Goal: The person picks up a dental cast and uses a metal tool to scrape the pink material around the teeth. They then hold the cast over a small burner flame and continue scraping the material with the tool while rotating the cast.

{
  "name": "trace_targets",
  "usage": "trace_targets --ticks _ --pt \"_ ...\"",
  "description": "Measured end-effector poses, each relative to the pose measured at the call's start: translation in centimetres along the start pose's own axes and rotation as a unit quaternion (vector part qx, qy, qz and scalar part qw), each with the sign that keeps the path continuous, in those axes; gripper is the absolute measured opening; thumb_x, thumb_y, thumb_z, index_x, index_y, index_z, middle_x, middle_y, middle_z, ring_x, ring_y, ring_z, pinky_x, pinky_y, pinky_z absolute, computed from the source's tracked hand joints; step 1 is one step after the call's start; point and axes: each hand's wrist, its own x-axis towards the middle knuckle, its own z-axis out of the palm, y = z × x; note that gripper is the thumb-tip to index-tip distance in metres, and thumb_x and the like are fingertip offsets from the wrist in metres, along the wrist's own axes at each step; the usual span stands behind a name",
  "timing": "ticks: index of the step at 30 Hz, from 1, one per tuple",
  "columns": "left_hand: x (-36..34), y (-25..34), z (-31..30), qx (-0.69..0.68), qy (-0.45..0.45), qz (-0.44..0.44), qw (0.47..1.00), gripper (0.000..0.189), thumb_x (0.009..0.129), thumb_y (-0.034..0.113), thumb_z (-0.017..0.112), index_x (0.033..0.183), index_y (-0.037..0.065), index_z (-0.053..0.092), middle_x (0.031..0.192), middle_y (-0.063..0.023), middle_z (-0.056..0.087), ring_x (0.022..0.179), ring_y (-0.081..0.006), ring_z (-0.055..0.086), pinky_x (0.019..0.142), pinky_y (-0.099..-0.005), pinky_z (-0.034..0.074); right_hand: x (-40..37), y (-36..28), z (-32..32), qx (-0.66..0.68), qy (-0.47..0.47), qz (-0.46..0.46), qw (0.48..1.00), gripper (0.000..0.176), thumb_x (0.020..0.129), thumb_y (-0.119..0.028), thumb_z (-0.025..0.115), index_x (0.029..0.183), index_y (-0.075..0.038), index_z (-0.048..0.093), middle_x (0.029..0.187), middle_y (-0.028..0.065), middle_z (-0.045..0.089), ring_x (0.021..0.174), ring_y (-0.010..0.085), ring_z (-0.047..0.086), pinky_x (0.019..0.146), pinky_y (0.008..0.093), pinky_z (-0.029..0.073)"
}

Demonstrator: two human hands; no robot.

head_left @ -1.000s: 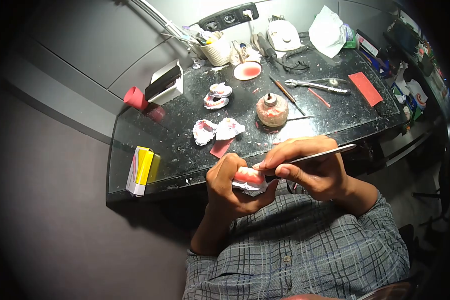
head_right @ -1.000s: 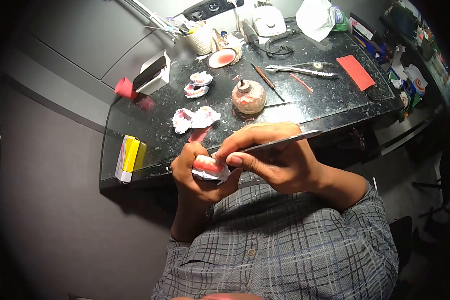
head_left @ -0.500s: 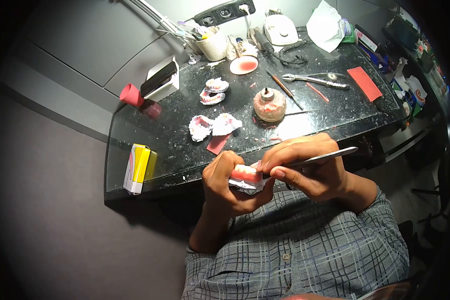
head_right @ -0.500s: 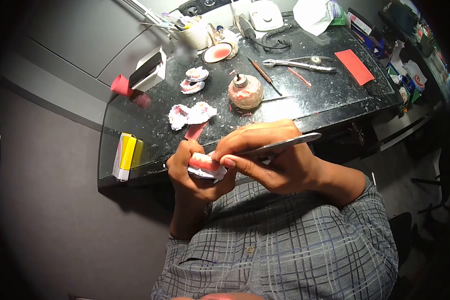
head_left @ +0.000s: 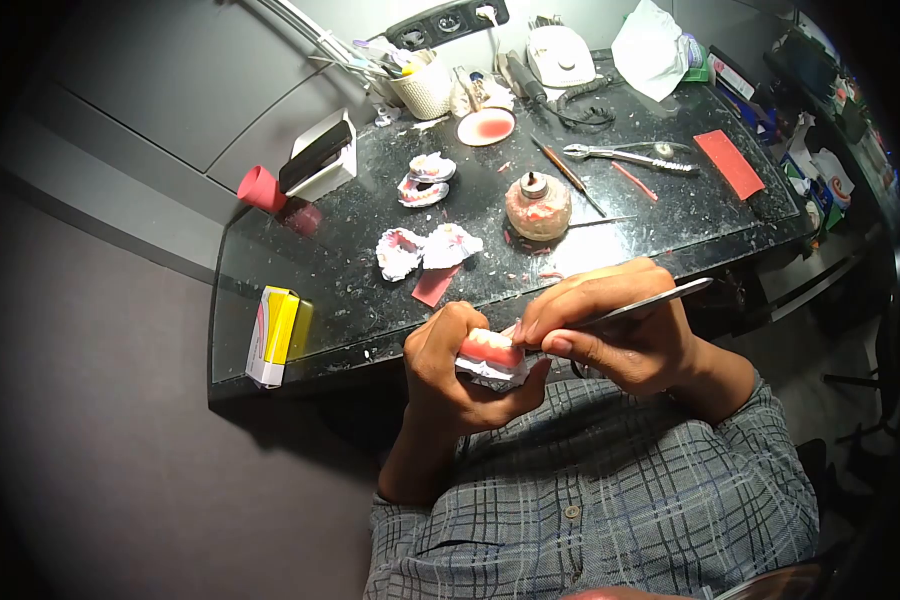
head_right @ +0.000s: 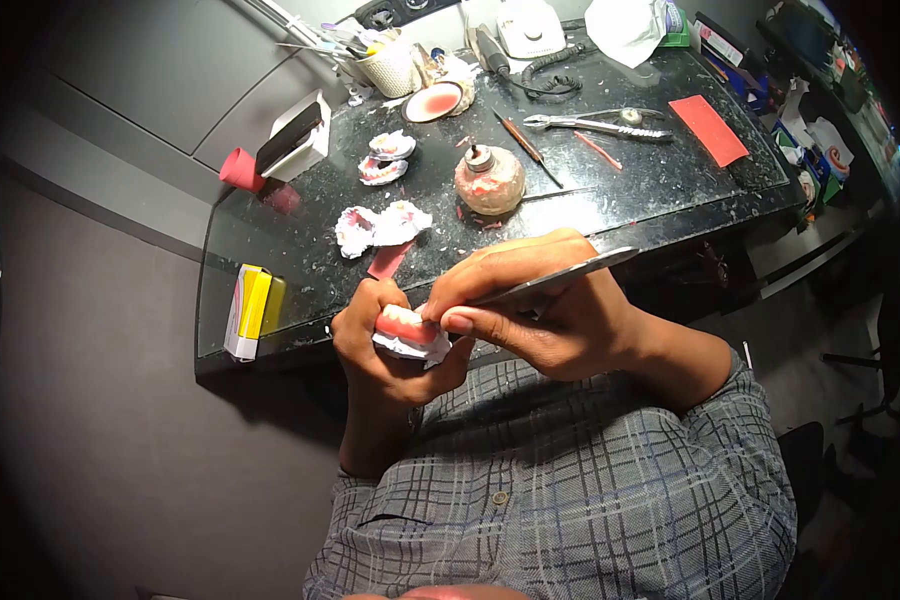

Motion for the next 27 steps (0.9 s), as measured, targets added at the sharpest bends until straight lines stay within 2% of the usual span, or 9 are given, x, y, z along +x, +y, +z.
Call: trace_targets --ticks 11,14,16,20,22,27 --pt "-0.02 0.06 -0.36 -0.037 -0.023 -0.023 0.999 0.049 0.059 0.024 0.093 0.080 0.005 0.052 0.066 -0.0051 0.053 0.051 -0.0149 0.053 0.050 -0.0296 0.044 0.07 -0.14 0.05 0.044 0.004 0.029 0.999 0.010 0.093 -0.003 0.071 0.099 0.004 0.074 0.095 0.0138 0.075 0.087 0.0189 0.072 0.078 0.0304 0.057" --pt "-0.02 0.15 -0.47 -0.053 -0.032 -0.038 0.997 0.049 0.058 0.022 0.093 0.079 0.005 0.052 0.065 -0.0045 0.052 0.052 -0.0139 0.052 0.050 -0.0292 0.044 0.02 0.13 0.03 0.058 -0.003 0.028 0.998 0.010 0.093 -0.003 0.071 0.099 0.004 0.073 0.096 0.0144 0.075 0.087 0.0199 0.072 0.079 0.0309 0.057" --pt "-0.03 0.12 -0.51 -0.062 -0.035 -0.043 0.997 0.048 0.057 0.022 0.093 0.079 0.005 0.052 0.065 -0.0041 0.052 0.052 -0.0134 0.052 0.049 -0.0291 0.043 0.06 0.28 0.04 0.071 0.001 0.026 0.997 0.008 0.087 0.001 0.071 0.092 0.008 0.072 0.090 0.0201 0.075 0.087 0.0287 0.074 0.079 0.0372 0.059" --pt "-0.12 0.21 -0.68 -0.074 -0.048 -0.057 0.994 0.048 0.056 0.021 0.093 0.078 0.005 0.052 0.064 -0.0037 0.051 0.052 -0.0127 0.051 0.049 -0.0292 0.043 0.08 0.29 -0.10 0.081 -0.009 0.016 0.997 0.009 0.087 0.002 0.071 0.092 0.008 0.072 0.091 0.0201 0.075 0.087 0.0284 0.074 0.079 0.0372 0.059" --pt "-0.11 0.30 -0.73 -0.076 -0.052 -0.066 0.994 0.048 0.056 0.021 0.093 0.078 0.005 0.052 0.064 -0.0037 0.051 0.052 -0.0127 0.051 0.049 -0.0293 0.043 0.02 -0.17 -0.03 0.107 0.004 0.069 0.992 0.008 0.087 0.002 0.071 0.092 0.008 0.072 0.091 0.0198 0.075 0.088 0.0281 0.074 0.079 0.0371 0.059" --pt "0.02 0.34 -0.80 -0.072 -0.057 -0.061 0.994 0.048 0.057 0.021 0.093 0.078 0.005 0.052 0.065 -0.0038 0.052 0.053 -0.0126 0.052 0.050 -0.0290 0.043 0.03 -0.11 0.44 0.112 0.020 0.070 0.991 0.008 0.087 0.002 0.070 0.092 0.008 0.072 0.092 0.0194 0.075 0.088 0.0277 0.074 0.079 0.0369 0.059"
